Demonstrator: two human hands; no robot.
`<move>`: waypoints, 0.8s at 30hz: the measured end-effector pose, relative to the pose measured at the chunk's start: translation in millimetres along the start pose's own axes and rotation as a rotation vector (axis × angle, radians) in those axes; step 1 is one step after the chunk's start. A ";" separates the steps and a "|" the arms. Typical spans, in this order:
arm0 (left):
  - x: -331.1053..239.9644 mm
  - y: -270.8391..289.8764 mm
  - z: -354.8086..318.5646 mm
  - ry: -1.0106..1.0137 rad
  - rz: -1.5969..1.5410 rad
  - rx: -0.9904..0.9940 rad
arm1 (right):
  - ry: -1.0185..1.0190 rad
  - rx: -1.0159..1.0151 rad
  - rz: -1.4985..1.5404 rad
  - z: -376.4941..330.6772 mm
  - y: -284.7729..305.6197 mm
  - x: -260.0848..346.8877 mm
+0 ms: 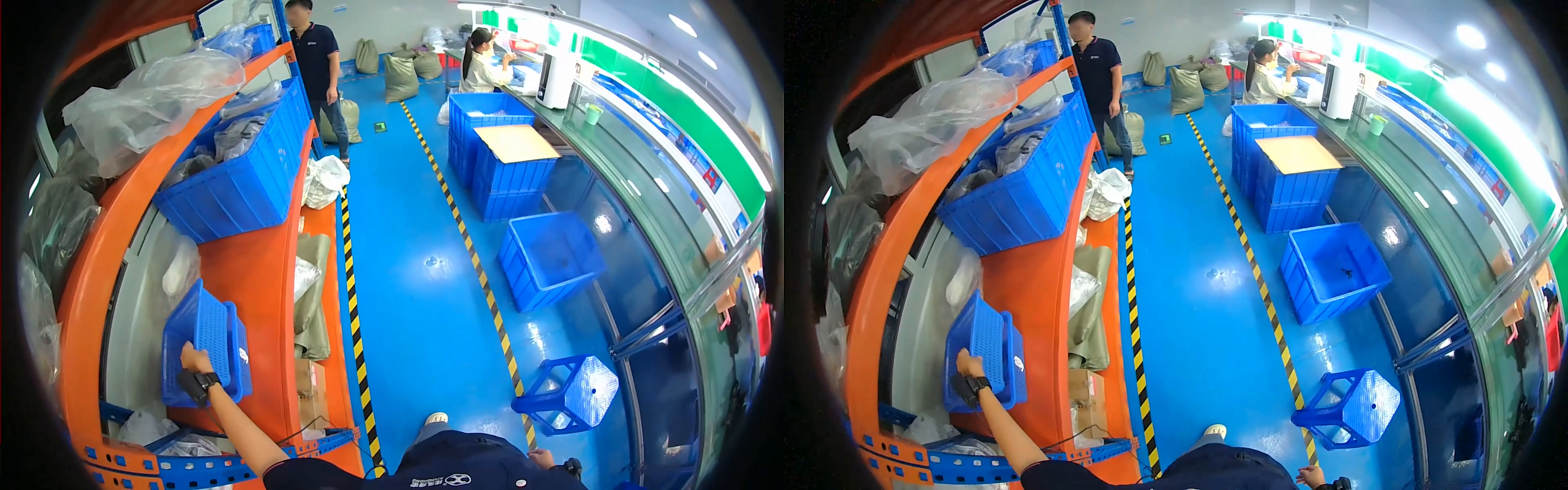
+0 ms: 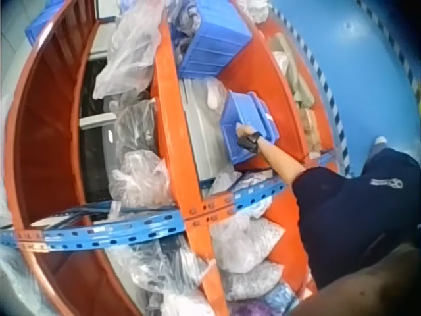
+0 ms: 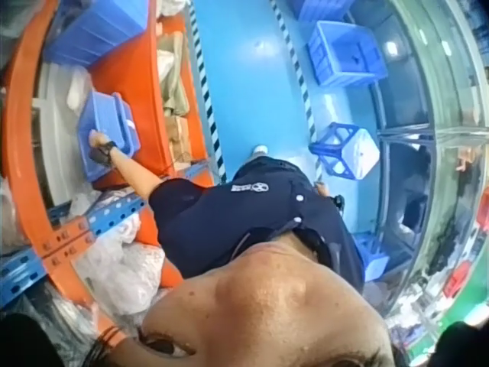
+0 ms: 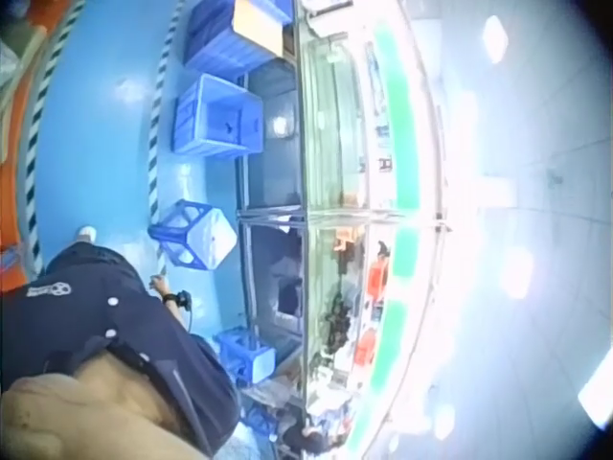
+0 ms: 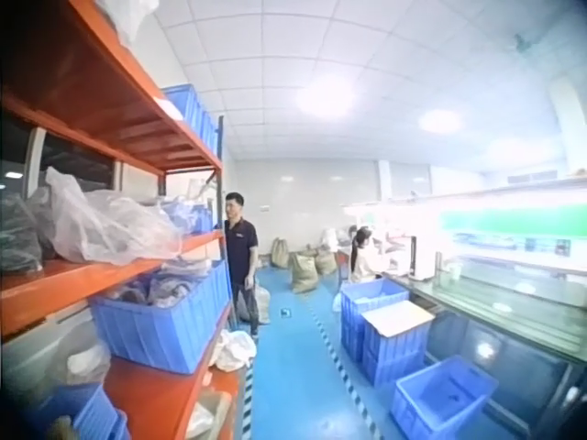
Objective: Processing and inspecting plastic components in a manufacturing facility, including trimming and sorting.
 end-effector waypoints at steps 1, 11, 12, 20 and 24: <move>-4.5 17.1 -1.4 -0.004 -0.028 -0.089 | 0.001 0.007 0.004 -0.8 -4.4 -4.4; -108.2 153.9 -143.0 -0.221 -0.272 -0.402 | -0.113 0.037 0.091 -50.2 -15.3 15.3; -120.1 165.1 -163.0 -0.307 -0.263 -0.466 | -0.133 0.057 0.128 -67.2 -9.2 45.9; -234.9 169.7 -441.5 -1.018 -0.437 0.042 | -0.058 -0.064 0.299 -96.1 -29.8 -27.1; -241.0 108.2 -598.1 -1.422 -0.378 0.482 | -0.169 -0.139 0.338 -139.0 -34.5 -73.8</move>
Point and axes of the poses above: each hand's wrist, its own z-axis towards the middle knuckle, its own y-axis out of the back of the hand, x = y × z, the point moved 9 cm from there along z, towards the middle knuckle, and after that the axes turned 6 degrees about y, right-handed, at the moved point
